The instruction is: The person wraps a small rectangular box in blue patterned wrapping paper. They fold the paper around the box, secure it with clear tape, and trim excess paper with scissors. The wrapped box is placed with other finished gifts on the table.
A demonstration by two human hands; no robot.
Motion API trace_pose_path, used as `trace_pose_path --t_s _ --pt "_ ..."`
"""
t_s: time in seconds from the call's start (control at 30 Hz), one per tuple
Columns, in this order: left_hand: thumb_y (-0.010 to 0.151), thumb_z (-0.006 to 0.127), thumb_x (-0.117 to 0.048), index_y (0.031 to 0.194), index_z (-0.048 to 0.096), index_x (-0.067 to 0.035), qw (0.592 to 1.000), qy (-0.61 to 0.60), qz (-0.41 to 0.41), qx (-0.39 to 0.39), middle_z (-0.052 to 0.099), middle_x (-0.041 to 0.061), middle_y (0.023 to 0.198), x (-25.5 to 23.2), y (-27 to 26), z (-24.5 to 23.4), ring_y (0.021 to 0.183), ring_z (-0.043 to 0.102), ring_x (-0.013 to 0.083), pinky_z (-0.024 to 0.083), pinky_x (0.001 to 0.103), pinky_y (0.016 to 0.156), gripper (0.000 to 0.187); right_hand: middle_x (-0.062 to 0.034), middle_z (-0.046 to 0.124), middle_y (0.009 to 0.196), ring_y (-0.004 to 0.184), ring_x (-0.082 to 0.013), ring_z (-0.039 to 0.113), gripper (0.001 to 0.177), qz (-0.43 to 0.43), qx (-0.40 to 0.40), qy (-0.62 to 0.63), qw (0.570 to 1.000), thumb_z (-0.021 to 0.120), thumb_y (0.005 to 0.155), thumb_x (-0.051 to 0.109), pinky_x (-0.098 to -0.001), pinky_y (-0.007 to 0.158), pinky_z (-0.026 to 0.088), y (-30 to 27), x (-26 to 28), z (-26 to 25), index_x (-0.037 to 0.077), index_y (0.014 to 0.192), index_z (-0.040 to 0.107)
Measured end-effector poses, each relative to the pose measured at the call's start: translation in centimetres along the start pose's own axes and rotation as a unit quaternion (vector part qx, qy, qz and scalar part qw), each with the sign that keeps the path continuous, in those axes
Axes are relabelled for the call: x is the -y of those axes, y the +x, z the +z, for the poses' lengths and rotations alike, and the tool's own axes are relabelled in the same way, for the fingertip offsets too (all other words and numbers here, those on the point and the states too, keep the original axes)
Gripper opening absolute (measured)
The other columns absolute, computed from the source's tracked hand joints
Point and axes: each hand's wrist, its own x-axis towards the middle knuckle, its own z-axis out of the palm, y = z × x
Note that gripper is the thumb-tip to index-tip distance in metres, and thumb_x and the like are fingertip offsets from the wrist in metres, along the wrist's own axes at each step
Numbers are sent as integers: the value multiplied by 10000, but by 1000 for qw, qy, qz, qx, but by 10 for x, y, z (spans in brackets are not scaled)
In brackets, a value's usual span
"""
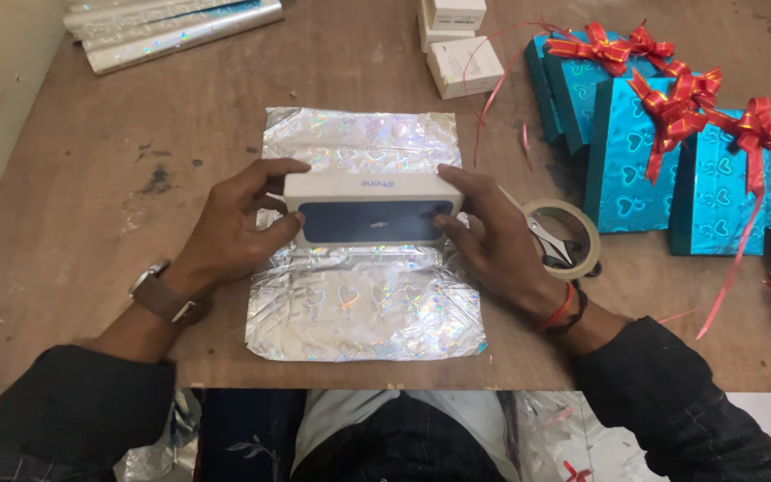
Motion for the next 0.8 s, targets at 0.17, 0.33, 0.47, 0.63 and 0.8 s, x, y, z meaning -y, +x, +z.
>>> trace_pose_path --t_s 0.17,0.33,0.47,0.63,0.8 --pt "949 717 -8 1450 464 -20 994 -76 10 -76 689 87 1171 2 -1 9 1071 677 123 569 272 908 562 -173 526 1410 1070 -211 707 548 27 -43 5 999 728 954 48 -308 881 626 1 8 0 34 1440 476" --pt "949 697 -41 1399 518 -9 993 -63 -71 -63 634 141 1303 0 -1 14 1004 717 161 606 283 821 485 -191 486 1515 1140 -256 721 439 41 -30 -33 998 693 1004 98 -306 859 644 1 7 -1 73 1415 541" --pt "936 688 -84 1367 491 6 995 -1 -83 -55 657 183 1336 1 3 16 983 748 184 648 286 746 483 -253 466 1534 1297 -401 593 600 0 22 -126 992 743 952 240 -437 1028 531 1 4 -1 35 1465 509" --pt "990 696 -123 1373 526 9 997 62 -21 -52 700 210 1280 4 4 15 1119 721 216 645 294 779 440 -327 454 1482 1332 -498 491 775 20 80 -172 982 803 840 394 -514 1073 429 3 2 3 15 1447 508" --pt "960 694 -246 1341 570 -24 984 150 -88 -47 728 170 1236 2 5 16 824 770 223 609 317 698 458 -304 502 1428 1282 -472 535 742 27 95 -181 979 791 851 407 -506 1036 459 4 4 3 23 1428 526"
